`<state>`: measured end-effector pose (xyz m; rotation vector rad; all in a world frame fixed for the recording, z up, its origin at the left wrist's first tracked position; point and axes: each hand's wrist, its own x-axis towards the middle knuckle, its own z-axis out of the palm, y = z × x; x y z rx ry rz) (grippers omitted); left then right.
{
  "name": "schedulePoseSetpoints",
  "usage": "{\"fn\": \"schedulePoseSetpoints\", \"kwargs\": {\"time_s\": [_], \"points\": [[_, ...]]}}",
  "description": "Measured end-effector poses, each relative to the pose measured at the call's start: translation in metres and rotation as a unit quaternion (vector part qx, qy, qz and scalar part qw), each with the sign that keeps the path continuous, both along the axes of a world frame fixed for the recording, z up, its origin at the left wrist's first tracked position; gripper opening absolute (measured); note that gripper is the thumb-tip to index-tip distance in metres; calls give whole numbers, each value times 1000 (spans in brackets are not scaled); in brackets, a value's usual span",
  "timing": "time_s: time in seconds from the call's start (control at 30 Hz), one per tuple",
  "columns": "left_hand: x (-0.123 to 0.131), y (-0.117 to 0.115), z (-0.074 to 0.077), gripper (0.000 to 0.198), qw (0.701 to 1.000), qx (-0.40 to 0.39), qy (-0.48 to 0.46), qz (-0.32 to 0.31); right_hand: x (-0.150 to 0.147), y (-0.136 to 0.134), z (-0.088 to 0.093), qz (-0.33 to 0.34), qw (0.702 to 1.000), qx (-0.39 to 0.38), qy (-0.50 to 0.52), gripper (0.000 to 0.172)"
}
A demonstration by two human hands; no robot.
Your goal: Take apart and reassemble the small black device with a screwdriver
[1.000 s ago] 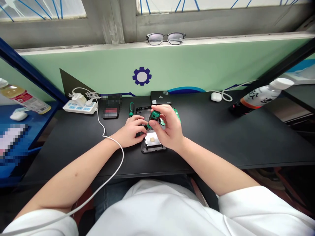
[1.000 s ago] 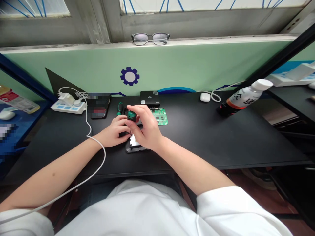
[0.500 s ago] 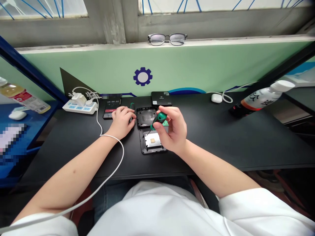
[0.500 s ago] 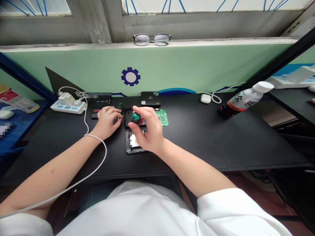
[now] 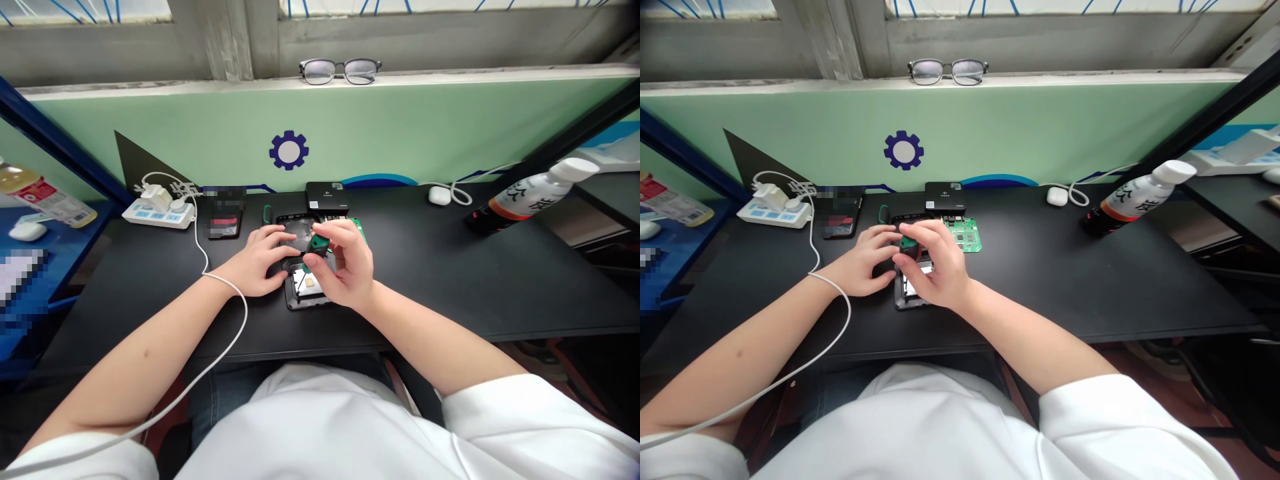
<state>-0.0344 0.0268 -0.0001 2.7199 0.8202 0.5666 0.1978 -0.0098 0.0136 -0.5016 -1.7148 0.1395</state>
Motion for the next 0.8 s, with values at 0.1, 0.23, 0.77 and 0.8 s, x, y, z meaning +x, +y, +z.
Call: {"fn": "schedulePoseSetpoints", "kwargs": {"time_s": [0.1,0.23,0.77,0.8], "points": [[5,-9,6,50,999,-11,22,-48,1,-1,3,-13,1000,18,-16,40],[8,-14,8,39,997,-11,50,-63,1,-1,4,-9,1000,20,-20,41],[11,-12,4,26,997,-10,59,-52,2,-1,4,-2,999,16,-33,45],[11,-12,4,25,997,-10,60,-52,3,-1,4,-5,999,17,-33,45]]}}
